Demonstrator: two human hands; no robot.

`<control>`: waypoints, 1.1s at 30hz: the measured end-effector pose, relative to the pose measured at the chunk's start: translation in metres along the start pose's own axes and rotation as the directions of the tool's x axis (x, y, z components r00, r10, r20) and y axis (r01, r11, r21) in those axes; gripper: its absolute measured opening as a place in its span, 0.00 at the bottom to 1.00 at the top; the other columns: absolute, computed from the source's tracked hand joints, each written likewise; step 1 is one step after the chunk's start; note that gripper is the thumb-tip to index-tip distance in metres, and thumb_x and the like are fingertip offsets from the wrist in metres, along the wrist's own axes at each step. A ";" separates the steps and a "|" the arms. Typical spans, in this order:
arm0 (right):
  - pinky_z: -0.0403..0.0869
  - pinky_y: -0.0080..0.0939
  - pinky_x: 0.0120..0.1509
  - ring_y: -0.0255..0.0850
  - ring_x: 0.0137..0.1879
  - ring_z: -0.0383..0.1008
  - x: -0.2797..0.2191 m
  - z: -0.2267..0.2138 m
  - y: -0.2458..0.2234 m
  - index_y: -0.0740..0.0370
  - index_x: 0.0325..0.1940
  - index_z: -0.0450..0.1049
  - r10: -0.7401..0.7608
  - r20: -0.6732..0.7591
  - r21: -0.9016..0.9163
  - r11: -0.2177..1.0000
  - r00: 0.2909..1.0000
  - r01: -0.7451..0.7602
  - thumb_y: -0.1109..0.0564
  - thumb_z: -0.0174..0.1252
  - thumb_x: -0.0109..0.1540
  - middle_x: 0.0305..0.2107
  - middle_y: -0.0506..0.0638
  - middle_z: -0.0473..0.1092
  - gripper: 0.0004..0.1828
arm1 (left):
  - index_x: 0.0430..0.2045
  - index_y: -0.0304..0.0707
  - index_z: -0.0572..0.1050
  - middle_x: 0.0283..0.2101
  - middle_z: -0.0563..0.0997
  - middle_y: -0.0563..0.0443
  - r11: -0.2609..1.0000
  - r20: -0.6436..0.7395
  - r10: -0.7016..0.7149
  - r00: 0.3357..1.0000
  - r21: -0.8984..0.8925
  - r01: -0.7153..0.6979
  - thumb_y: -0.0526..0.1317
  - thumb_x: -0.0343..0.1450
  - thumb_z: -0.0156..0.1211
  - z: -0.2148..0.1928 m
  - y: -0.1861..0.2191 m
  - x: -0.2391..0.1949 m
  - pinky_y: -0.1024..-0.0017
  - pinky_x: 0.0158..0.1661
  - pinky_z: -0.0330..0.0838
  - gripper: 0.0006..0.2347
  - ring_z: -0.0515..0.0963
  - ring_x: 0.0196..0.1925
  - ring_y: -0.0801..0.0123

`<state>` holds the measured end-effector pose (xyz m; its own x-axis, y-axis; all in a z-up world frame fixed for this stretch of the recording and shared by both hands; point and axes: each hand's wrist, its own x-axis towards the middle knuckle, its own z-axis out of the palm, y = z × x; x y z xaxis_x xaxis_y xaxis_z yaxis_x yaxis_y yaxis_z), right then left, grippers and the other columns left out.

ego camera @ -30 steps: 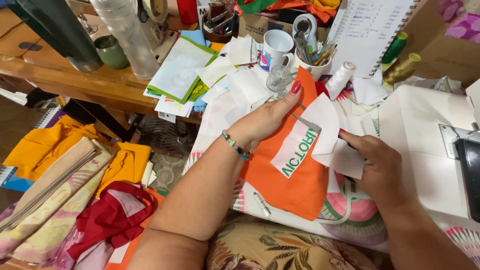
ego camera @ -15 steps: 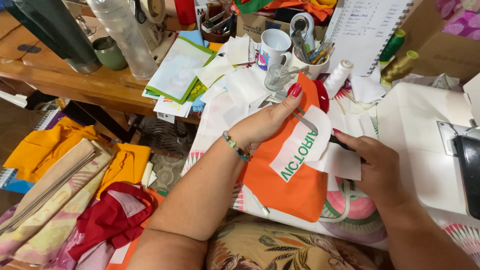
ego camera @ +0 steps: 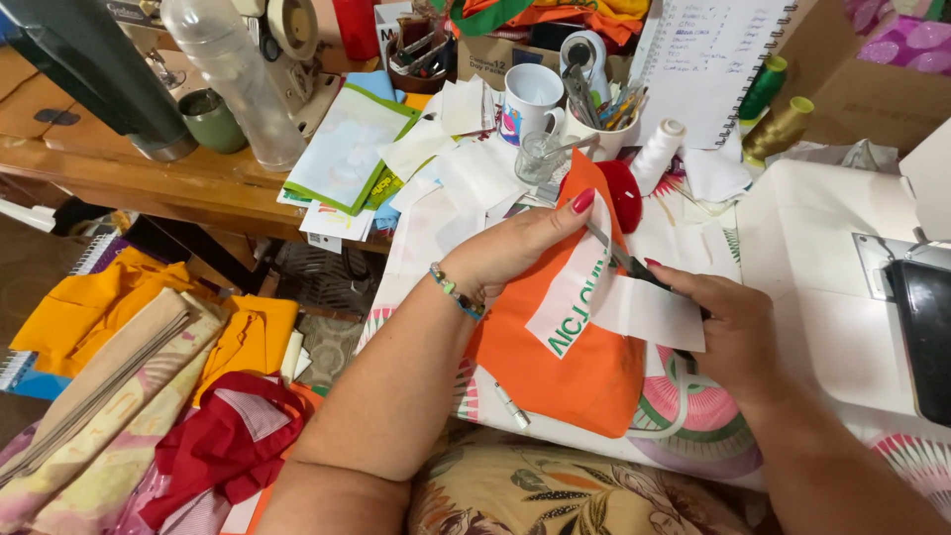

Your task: The person cuts an orange fabric piece with scissors, then uses a small white tool to mark or trace the name 'VICTORIA' on the fabric. They fold the fabric and continue marking it while seated.

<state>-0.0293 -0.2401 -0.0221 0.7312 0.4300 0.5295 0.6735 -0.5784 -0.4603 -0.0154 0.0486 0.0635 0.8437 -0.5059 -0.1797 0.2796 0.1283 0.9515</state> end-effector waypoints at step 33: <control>0.75 0.36 0.62 0.39 0.56 0.82 0.024 0.008 -0.009 0.53 0.64 0.69 0.157 -0.191 0.250 0.962 0.969 -0.107 0.58 0.66 0.62 0.55 0.49 0.76 0.26 | 0.44 0.25 0.78 0.39 0.79 0.40 0.595 -0.459 0.775 0.434 0.761 -0.258 0.44 0.89 0.46 -0.088 -0.079 0.041 0.63 0.41 0.70 0.18 0.73 0.40 0.64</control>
<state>-0.0169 -0.2190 -0.0109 0.7939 0.1935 0.5765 0.5969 -0.4293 -0.6779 0.0378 0.0923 -0.0408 0.7934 0.2711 0.5451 -0.4003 -0.4423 0.8026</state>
